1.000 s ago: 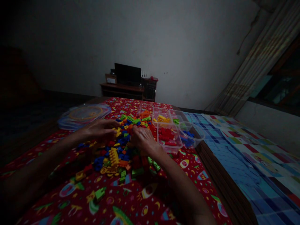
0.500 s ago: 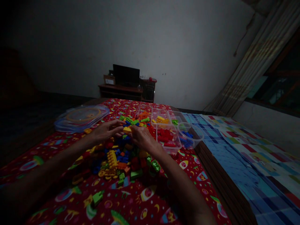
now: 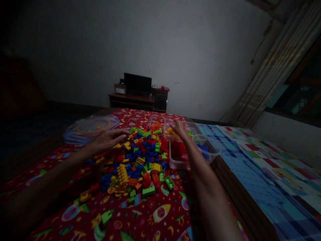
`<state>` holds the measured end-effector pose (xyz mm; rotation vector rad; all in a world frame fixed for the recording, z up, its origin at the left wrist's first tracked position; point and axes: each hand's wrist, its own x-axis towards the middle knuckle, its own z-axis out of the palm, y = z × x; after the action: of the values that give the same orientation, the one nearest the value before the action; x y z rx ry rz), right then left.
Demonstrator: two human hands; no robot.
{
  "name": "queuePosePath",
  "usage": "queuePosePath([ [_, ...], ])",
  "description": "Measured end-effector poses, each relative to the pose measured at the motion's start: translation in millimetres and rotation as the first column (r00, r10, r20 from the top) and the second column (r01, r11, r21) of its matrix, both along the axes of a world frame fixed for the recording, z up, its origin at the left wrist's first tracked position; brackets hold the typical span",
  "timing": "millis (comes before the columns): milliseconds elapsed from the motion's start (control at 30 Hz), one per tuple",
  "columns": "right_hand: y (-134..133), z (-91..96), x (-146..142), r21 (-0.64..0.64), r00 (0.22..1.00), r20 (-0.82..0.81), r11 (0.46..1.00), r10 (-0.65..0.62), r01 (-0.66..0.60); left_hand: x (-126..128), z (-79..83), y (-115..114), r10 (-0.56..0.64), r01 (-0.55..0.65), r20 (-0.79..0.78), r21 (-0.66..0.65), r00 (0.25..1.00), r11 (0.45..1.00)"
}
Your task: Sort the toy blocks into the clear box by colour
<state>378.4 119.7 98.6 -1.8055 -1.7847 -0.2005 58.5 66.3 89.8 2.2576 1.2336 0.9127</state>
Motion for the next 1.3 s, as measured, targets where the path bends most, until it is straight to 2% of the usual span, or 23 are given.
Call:
queuePosePath([
  [133,-14.1,3.1,-3.9,0.090,0.990,-0.136,0.996,0.026,-0.014,-2.0,-1.6,4.8,0.023,-0.013,-0.100,0.098,0.995,0.995],
  [233,-32.5,3.8,-15.2,0.146,0.972,-0.172,0.980,0.162,-0.137,-3.8,-6.1,10.5,0.010,0.013,-0.161,0.139,0.987,0.990],
  [333,-52.2,0.5,-34.2,0.151,0.940,-0.194,0.955,0.282,-0.256,-6.4,-14.4,17.1,-0.061,0.095,-0.224,0.144,0.973,0.985],
  [433,-68.7,-6.2,-56.2,0.061,0.912,-0.175,0.929,0.370,-0.365,-8.2,-26.9,23.8,-0.134,0.184,-0.282,0.161,0.950,0.970],
  [567,-81.8,-17.1,-78.9,-0.099,0.878,-0.049,0.873,0.476,-0.478,-6.1,-42.8,27.6,-0.182,0.242,-0.317,0.163,0.931,0.956],
  [700,-86.2,-25.8,-90.1,-0.232,0.817,0.124,0.817,0.563,-0.527,-4.4,-44.2,24.4,-0.173,0.231,-0.339,0.138,0.925,0.963],
  [867,-87.1,-26.2,-93.6,-0.296,0.823,0.167,0.824,0.543,-0.484,-3.5,-38.3,20.9,-0.170,0.221,-0.366,0.102,0.915,0.970],
  [1067,-90.8,-18.4,-89.6,-0.265,0.837,0.123,0.831,0.533,-0.490,11.2,-51.3,12.6,-0.205,0.276,-0.313,0.202,0.927,0.940],
  [1167,-92.5,-12.8,-83.9,-0.264,0.843,0.088,0.828,0.531,-0.494,14.9,-51.8,7.6,-0.215,0.291,-0.307,0.227,0.927,0.929],
  [1300,-94.7,-7.4,-80.1,-0.285,0.898,0.108,0.878,0.427,-0.384,12.7,-44.7,6.2,-0.175,0.255,-0.312,0.237,0.934,0.937],
])
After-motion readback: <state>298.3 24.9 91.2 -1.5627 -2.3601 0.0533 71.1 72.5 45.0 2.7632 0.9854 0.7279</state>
